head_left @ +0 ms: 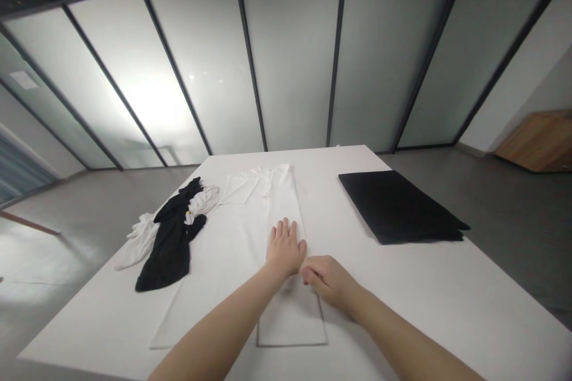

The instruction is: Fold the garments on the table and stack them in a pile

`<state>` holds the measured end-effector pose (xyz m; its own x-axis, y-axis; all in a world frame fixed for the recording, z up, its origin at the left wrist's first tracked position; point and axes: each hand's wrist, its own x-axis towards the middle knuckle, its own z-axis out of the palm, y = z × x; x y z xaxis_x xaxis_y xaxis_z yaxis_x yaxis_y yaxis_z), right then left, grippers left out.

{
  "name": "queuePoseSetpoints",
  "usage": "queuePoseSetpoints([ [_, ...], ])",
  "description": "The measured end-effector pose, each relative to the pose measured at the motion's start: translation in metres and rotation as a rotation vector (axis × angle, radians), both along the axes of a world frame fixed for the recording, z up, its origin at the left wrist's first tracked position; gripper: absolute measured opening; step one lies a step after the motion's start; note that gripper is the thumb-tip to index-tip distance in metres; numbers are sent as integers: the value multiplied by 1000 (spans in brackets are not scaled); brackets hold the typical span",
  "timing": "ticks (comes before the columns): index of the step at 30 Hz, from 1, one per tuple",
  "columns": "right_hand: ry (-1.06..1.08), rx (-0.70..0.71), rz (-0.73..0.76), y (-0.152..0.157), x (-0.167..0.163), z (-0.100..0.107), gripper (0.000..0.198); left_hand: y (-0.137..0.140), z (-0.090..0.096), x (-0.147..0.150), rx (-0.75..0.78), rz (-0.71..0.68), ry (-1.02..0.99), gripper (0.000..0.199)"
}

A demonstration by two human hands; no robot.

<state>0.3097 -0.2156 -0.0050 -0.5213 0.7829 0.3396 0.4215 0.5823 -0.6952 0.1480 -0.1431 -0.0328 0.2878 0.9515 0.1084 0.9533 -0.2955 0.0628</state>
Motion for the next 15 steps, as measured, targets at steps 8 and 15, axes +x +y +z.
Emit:
queuePoseSetpoints([
  [8, 93, -7, -136, 5, 4, 4, 50, -65, 0, -20, -48, -128, -38, 71],
  [15, 157, 17, -263, 10, 7, 1, 47, -113, 6, -35, -85, -243, -17, 73],
])
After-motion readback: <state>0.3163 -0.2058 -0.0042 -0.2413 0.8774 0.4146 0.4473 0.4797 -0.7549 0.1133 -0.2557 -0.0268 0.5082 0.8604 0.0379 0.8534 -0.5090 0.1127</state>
